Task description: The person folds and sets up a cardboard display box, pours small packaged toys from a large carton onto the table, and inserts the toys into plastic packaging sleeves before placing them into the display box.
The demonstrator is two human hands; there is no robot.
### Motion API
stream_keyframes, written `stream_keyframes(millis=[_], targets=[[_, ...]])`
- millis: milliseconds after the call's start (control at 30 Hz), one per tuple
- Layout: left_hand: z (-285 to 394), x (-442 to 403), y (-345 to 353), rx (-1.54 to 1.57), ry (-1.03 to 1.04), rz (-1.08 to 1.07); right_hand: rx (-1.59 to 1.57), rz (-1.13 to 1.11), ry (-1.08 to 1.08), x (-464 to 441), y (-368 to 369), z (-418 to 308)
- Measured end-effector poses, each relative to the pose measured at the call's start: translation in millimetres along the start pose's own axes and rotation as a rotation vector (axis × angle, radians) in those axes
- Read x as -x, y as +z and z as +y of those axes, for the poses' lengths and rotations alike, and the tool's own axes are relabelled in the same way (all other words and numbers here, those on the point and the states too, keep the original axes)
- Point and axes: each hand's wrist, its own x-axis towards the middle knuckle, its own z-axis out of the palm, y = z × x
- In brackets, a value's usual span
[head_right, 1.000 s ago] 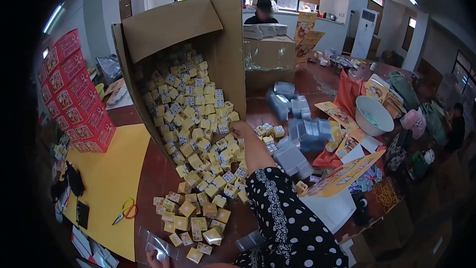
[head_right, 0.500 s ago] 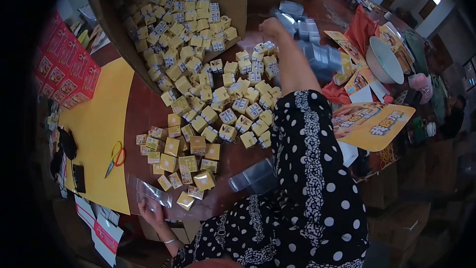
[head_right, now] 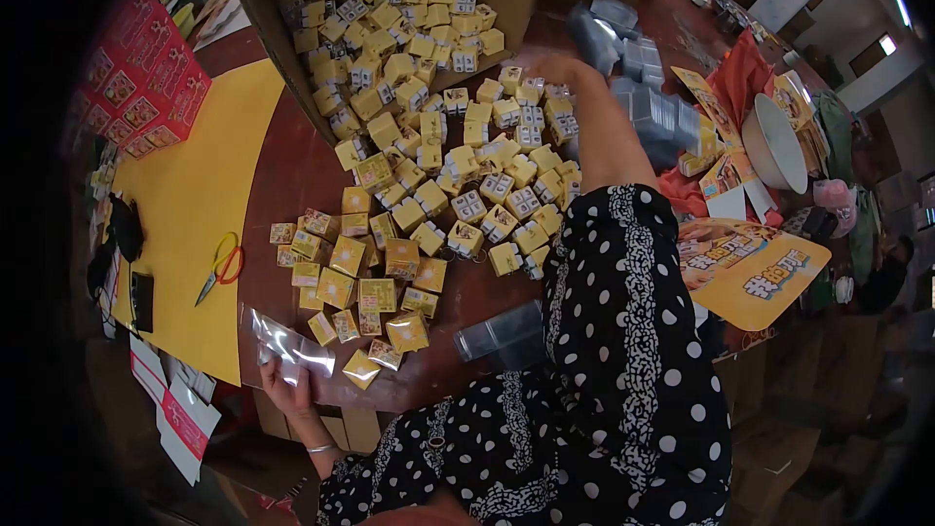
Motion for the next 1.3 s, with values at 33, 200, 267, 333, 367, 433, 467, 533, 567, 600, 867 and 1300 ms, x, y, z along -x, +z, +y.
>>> stream_keyframes(millis=[33,200,267,333,367,433,467,533,567,600,867,1300], targets=[[-1,1,9,-0.007,0.011,0.061,-0.131,0.075,-0.018,15,10,-20],[-5,0,29,-0.014,0.069,-0.055,-0.189,0.154,-0.180,3,24,-43],[-2,-2,22,0.058,0.067,-0.039,0.505,0.307,-0.251,-4,25,-57],[10,-12,23,-0.070,0.092,-0.017,0.444,0.396,-0.289,-4,30,-71],[20,-17,41,-0.213,0.151,0.047,0.370,0.490,-0.296,-1,35,-79],[46,-41,78,-0.475,0.265,0.065,0.357,0.398,-0.316,20,35,-117],[57,-49,113,-0.715,0.343,0.168,0.335,0.327,-0.322,32,34,-140],[69,-78,159,-1.013,0.529,0.261,0.085,0.184,-0.387,45,44,-176],[74,-95,169,-1.068,0.642,0.250,-0.168,0.050,-0.431,54,50,-195],[80,-113,182,-1.118,0.691,0.197,-0.166,0.039,-0.437,71,56,-218],[1,-258,239,-2.071,0.906,-0.420,0.397,0.375,-0.630,115,110,-362],[-89,-296,274,-2.302,0.683,-0.366,0.100,0.219,-0.726,38,110,-355]])
